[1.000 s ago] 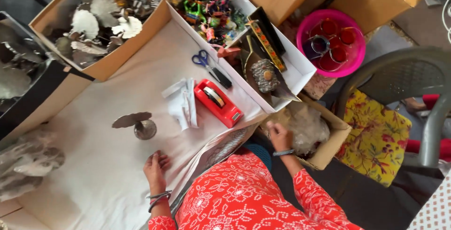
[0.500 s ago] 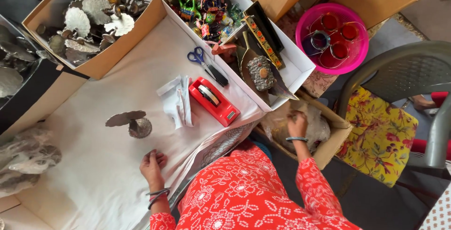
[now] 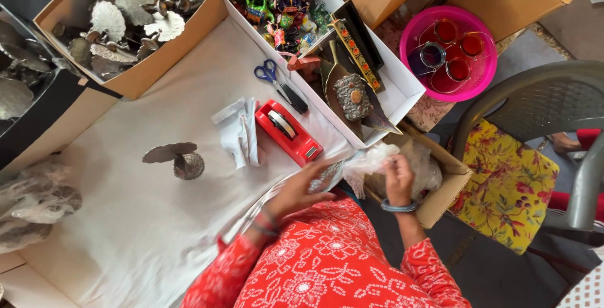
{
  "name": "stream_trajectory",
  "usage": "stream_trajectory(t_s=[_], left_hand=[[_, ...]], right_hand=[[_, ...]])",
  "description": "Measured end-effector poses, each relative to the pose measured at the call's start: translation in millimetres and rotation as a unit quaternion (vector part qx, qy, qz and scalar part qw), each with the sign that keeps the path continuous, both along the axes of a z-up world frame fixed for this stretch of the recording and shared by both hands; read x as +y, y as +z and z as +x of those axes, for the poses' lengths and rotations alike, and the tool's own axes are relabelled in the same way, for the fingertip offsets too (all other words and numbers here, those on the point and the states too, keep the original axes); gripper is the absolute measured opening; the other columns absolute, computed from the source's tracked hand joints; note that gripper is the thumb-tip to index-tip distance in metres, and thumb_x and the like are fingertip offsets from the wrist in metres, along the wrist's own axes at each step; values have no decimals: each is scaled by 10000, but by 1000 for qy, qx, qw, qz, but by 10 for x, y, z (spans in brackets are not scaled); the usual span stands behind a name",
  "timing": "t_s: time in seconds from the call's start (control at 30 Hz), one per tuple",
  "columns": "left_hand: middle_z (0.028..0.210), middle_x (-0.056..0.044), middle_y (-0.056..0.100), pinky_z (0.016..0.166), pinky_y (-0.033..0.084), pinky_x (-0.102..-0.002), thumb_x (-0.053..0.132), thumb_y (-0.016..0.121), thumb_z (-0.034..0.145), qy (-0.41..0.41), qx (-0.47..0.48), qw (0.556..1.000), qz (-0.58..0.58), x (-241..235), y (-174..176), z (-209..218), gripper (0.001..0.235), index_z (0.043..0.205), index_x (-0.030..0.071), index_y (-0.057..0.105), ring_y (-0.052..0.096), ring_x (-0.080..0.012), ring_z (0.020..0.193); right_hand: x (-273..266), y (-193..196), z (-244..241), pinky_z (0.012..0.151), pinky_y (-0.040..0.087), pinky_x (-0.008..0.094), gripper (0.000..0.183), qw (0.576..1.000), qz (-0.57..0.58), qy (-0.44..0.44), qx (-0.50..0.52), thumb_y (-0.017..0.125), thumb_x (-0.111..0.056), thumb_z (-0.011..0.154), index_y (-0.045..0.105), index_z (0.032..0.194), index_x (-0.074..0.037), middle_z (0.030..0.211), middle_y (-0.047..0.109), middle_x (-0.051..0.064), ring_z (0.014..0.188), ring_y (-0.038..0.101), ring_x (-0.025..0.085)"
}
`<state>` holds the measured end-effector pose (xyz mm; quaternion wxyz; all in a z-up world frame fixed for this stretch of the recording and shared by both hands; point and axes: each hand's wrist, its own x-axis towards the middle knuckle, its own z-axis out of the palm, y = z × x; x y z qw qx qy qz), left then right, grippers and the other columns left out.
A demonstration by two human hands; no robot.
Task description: The person unwraps a small decorative item from bubble wrap and places it in a box. They then pick up a silver metal leaf-shaped decoration, wipe it with a white cloth, and wrap it in bubble wrap. The person handles the bubble wrap and the decoration with their hands throughout the process.
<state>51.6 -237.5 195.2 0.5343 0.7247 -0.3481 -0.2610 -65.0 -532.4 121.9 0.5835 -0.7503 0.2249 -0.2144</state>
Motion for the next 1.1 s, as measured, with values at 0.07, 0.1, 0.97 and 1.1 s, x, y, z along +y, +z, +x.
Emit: stream_trajectory(t_s=[0.07,0.1,0.97,1.1], left_hand=[[1322,-223,630,937,533,-456,427,837,790,-4,-64,998,6,-333,-78,-61,854,1460,46,471,614,-358,1166],[1330,-252,612,926,521,-482,447,856,740,-11,-129,992,11,-501,-116,-81,961,1495,48,415,587,-394,1163],[985,-98,691,705,555,-376,60,540,834,118,159,979,-46,-40,-853,-132,532,1359,-29,551,654,-216,811],[967,2,699,675,494,-251,108,543,942,222,219,937,-159,313,-816,-160,406,1314,-18,642,581,-92,789]], right_hand=[[240,14,0,650,556,266,117,998,-40,35,18,626,-161,998,646,996,-45,862,689,58,736,656,120],[361,20,3,634,538,273,138,994,-79,67,37,642,-155,997,662,997,-19,843,688,72,728,648,130],[-591,-3085,-494,820,528,541,288,894,-325,91,296,589,-304,1017,711,1112,-61,1076,714,222,966,660,442],[-546,-2589,81,794,568,513,345,879,-262,102,385,719,-323,771,750,1014,-81,1000,726,224,925,696,427]])
